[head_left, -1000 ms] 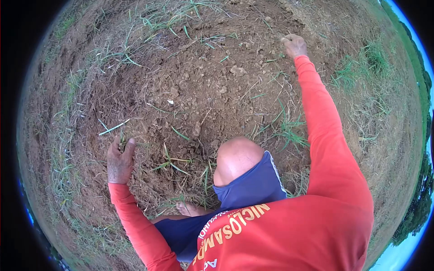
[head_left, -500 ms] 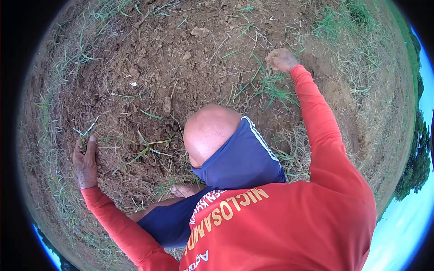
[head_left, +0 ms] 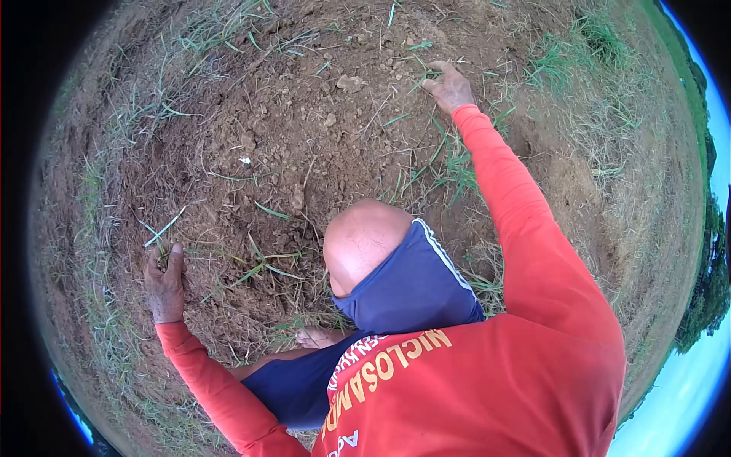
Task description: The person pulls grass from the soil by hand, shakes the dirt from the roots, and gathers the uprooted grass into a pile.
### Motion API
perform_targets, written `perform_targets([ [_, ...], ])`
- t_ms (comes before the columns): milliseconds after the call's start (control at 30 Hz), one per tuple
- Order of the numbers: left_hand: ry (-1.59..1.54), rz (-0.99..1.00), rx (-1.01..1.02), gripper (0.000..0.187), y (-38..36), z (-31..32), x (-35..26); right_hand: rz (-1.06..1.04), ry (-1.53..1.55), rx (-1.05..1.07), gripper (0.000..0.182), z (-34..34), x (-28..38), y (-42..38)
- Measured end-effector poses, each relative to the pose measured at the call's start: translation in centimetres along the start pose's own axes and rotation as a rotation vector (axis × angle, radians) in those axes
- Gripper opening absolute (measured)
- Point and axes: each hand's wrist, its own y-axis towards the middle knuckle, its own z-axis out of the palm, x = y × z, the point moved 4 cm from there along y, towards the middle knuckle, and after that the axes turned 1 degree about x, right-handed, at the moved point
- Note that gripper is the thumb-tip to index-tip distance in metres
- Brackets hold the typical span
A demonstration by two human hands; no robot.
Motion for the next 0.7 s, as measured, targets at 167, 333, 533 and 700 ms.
perform_targets([
  [167,0.027,-0.009,-0.064,0.038,-0.7,-0.9,0.6,-0.055,-0.084,-0.007,0.024,0.5,0.7,1.3],
  [333,0.017,-0.052,-0.08,0.034,-1.2,-0.8,0.2,-0.045,0.066,-0.138,0.023,-1.3,-0.2,1.3],
  [533,0.06,-0.027,-0.088,0.036,-0.4,-0.8,0.7,0.001,0.254,-0.162,0.023,-3.0,-3.2,2.7],
  [700,0.013,-0.006,-0.039,0.031,-0.2,0.3,-0.5,0.144,0.563,0.004,0.016,-8.0,2.3,0.9],
])
